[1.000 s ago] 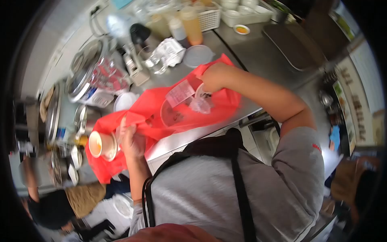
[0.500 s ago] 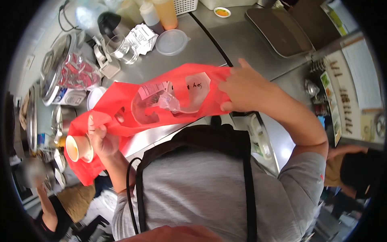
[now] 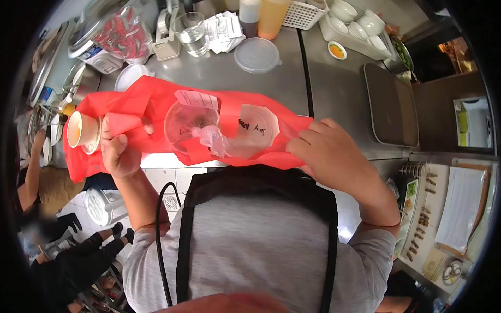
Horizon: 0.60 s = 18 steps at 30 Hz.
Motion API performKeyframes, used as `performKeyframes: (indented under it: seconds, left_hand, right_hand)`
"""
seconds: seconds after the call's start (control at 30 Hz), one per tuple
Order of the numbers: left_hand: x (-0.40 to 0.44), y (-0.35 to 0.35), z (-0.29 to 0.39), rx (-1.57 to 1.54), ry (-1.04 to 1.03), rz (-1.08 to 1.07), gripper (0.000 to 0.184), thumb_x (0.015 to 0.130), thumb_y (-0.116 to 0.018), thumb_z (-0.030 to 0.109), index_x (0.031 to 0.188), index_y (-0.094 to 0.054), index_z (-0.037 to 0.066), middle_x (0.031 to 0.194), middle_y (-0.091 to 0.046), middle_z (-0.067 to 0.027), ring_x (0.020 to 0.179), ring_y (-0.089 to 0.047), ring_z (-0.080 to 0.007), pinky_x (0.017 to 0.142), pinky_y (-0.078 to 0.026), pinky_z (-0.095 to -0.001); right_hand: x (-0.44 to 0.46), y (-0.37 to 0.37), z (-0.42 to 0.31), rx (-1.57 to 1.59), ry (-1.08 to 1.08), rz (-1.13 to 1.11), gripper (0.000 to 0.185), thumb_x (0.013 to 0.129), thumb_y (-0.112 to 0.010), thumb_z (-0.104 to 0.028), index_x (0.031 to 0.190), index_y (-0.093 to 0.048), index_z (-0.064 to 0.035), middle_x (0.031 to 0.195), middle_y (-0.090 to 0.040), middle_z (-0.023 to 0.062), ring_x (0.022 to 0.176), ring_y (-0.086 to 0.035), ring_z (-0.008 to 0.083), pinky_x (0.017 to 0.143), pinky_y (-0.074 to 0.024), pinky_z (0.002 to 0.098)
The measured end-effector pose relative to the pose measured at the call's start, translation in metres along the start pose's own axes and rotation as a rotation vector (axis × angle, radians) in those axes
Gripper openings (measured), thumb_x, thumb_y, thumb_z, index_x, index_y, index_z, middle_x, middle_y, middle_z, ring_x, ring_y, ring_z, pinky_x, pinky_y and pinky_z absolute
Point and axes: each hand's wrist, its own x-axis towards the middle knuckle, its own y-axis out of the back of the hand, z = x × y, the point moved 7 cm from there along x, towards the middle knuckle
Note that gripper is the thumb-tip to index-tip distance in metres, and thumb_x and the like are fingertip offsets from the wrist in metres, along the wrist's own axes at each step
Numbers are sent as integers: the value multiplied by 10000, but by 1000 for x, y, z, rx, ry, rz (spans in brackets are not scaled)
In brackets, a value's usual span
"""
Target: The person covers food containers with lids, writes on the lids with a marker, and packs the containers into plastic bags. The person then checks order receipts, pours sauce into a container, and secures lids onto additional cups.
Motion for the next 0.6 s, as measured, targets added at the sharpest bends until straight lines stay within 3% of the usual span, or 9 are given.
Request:
performKeyframes:
  seconds: [0.3,0.4,0.6]
  left_hand:
    - [1,-4,10,-7,49,-83,274,689,-514,73,934,-461,-38,860,-570,-172,766,-571,-217,733,-426,-303]
    - [5,-3,13,117,51,-77,335,679,-511,170,934,-469,-44,768,-571,-187,694,-562,-238,660,-434,-308]
    - [9,-6,16,55,151,-194,355,691,-592,177,944,-480,-45,886,-571,-133,787,-553,-193,720,-425,-292]
  right_hand:
    - [35,16,-23,-1,102,89,240,547,-614,-94,765,-514,-95,678,-454,42,703,-461,234,680,-363,342]
    - [40,20,-30,-12,75,159,232,542,-612,-80,753,-517,-96,668,-456,41,680,-460,236,674,-368,344]
    - [45,29,-42,-60,38,265,311,507,-630,-49,790,-518,-113,722,-489,26,685,-490,213,620,-379,325]
